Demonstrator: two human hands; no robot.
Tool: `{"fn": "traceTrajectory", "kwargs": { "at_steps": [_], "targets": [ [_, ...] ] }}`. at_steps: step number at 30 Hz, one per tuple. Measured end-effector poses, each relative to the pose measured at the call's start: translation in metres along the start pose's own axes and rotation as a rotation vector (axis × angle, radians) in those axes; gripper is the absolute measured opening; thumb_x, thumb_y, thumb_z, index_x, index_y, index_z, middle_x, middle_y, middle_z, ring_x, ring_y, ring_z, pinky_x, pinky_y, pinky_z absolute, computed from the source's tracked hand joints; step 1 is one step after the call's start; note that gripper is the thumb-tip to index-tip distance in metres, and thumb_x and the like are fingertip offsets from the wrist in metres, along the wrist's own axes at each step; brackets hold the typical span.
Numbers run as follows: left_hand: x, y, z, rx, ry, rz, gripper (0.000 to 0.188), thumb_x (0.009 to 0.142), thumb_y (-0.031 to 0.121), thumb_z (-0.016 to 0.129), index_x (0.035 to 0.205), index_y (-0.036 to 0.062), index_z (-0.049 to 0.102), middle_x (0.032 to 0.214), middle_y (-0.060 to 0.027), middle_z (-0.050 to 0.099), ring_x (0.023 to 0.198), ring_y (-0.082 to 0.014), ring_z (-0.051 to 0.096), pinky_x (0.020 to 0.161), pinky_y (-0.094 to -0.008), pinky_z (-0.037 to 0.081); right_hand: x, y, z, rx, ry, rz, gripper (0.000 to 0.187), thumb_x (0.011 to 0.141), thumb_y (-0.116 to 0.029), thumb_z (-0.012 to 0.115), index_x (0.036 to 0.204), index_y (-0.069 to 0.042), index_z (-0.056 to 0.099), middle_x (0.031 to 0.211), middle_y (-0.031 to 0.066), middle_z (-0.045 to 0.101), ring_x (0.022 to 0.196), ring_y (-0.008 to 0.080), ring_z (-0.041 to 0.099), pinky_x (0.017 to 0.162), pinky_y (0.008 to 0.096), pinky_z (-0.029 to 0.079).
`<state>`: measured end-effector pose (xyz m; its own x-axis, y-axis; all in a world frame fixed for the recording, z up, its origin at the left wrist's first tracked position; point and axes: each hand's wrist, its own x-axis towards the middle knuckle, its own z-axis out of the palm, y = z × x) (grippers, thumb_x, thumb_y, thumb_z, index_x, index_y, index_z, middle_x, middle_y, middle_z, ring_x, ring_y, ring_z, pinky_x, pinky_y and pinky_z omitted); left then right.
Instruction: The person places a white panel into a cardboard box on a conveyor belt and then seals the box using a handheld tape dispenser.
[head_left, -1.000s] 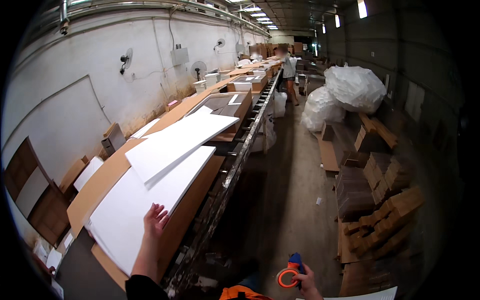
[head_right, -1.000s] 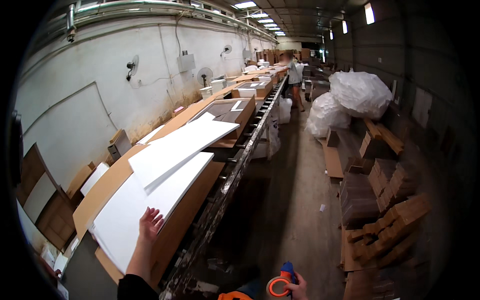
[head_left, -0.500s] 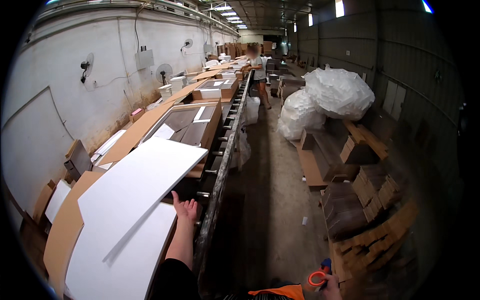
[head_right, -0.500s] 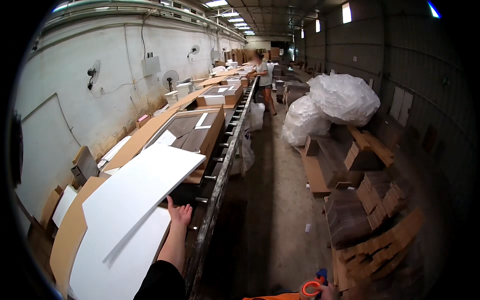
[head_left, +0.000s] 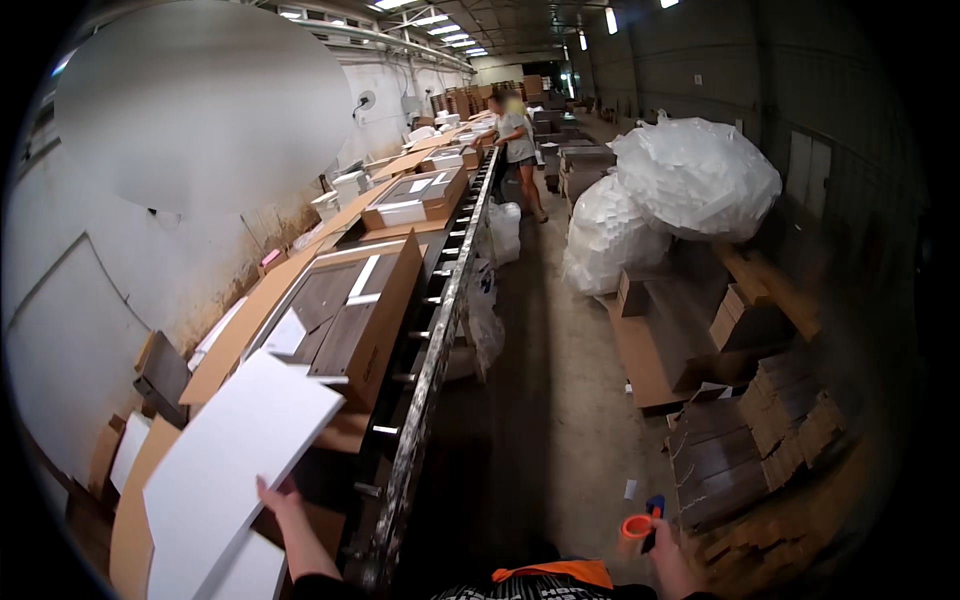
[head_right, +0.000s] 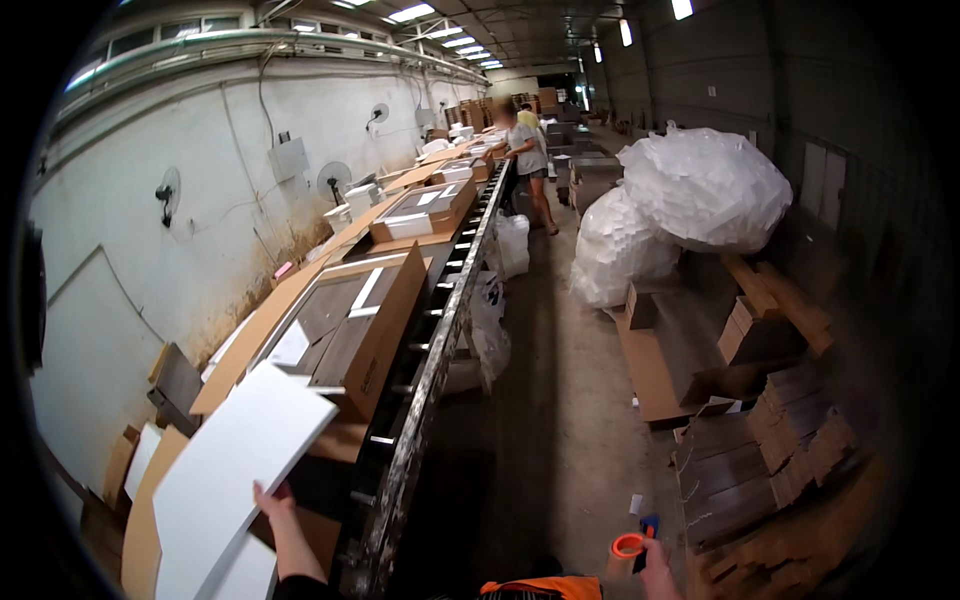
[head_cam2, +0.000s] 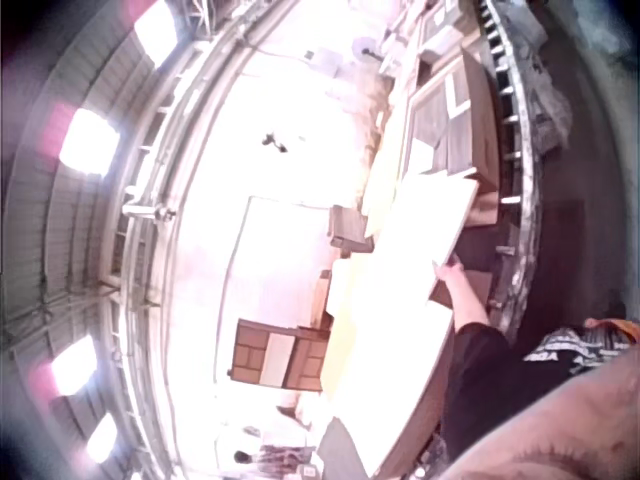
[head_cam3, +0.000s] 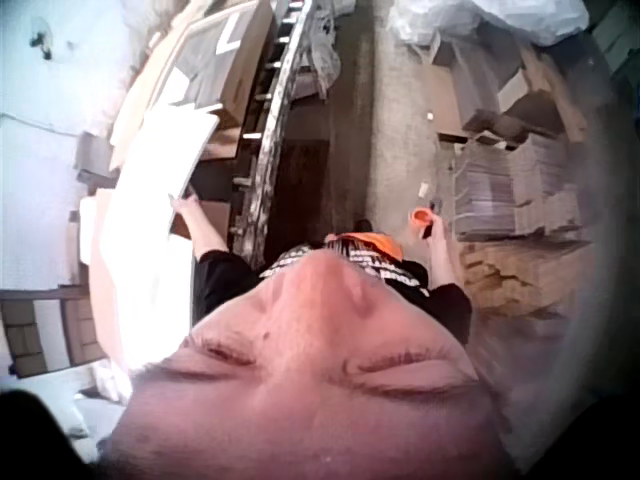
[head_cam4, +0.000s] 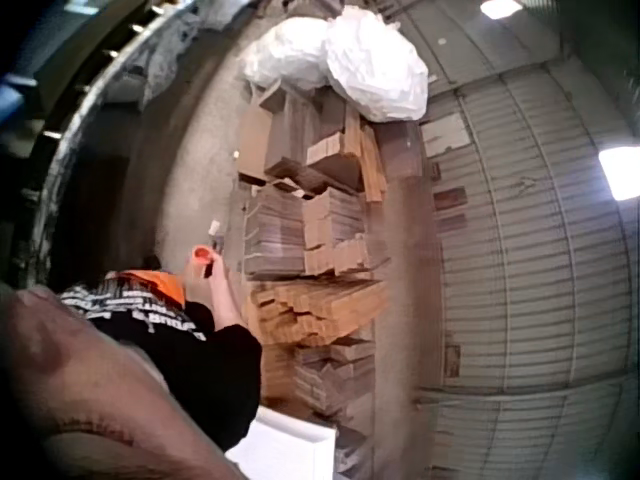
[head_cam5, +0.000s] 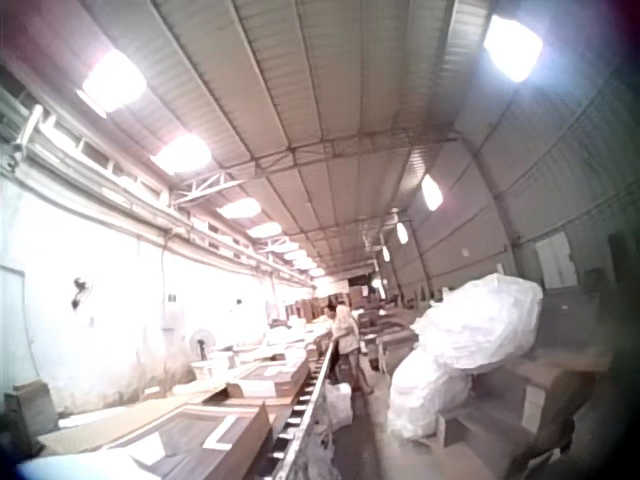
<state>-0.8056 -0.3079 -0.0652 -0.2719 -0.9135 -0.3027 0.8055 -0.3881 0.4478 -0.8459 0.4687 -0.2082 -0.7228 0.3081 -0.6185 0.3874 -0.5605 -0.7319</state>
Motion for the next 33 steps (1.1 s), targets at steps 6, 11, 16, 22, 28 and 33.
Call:
{"fn": "traceTrajectory", "kwargs": {
  "at_steps": [6,11,16,22,28,33],
  "targets": [
    [-0.079,0.022,0.056,0.072,-0.182,0.193,0.041,0.090,0.033,0.062,0.117,0.0017,0.060,0.110,-0.0130,0.066,0.098,-0.0269,0.064,0.084,-0.0349,0.054,0.073,-0.089,0.092,-0.269,-0.099,-0.087,0.039,0.063,0.006,0.060,0.101,0.004,0.063,0.090,0.0083,0.063,0.077,0.0201,0.061,0.068,0.0300,0.049],
    [-0.103,-0.057,0.142,0.123,-0.399,0.294,0.036,0.089,0.030,0.066,0.111,0.0017,0.062,0.106,-0.0113,0.068,0.092,-0.0235,0.066,0.081,-0.0308,0.056,0.127,-0.103,0.146,-0.362,-0.151,-0.042,0.043,0.062,0.007,0.059,0.106,0.005,0.063,0.092,0.0093,0.065,0.083,0.0209,0.063,0.072,0.0296,0.050],
    [-0.050,-0.196,0.235,0.017,-0.357,0.268,0.035,0.090,0.026,0.067,0.112,0.0008,0.059,0.103,-0.0119,0.067,0.090,-0.0240,0.067,0.080,-0.0340,0.059,0.190,-0.110,0.177,-0.378,-0.190,-0.044,0.044,0.061,0.006,0.060,0.104,0.004,0.063,0.090,0.0084,0.064,0.080,0.0201,0.062,0.070,0.0299,0.050],
    [-0.037,-0.395,0.353,-0.070,-0.058,-0.021,0.038,0.094,0.020,0.061,0.128,0.0040,0.051,0.123,-0.0131,0.057,0.106,-0.0298,0.060,0.090,-0.0462,0.055,0.290,-0.153,0.125,-0.120,-0.019,-0.116,0.047,0.063,0.005,0.058,0.110,0.005,0.057,0.084,0.0076,0.062,0.069,0.0186,0.060,0.063,0.0304,0.051],
    [0.017,-0.541,0.412,-0.141,-0.022,-0.085,0.036,0.091,0.024,0.067,0.117,0.0032,0.055,0.115,-0.0126,0.060,0.100,-0.0266,0.062,0.077,-0.0402,0.060,0.346,-0.186,0.156,-0.211,0.110,-0.017,0.046,0.067,0.002,0.060,0.112,0.007,0.056,0.089,0.0089,0.062,0.076,0.0216,0.061,0.066,0.0338,0.053],
    [0.045,-0.602,0.439,-0.117,0.054,-0.062,0.039,0.090,0.023,0.067,0.119,0.0003,0.053,0.116,-0.0137,0.059,0.104,-0.0292,0.061,0.082,-0.0445,0.059,0.407,-0.207,0.223,-0.281,0.049,0.028,0.045,0.071,-0.001,0.062,0.115,0.009,0.055,0.094,0.0100,0.063,0.082,0.0241,0.062,0.069,0.0366,0.055]
  ]
}}
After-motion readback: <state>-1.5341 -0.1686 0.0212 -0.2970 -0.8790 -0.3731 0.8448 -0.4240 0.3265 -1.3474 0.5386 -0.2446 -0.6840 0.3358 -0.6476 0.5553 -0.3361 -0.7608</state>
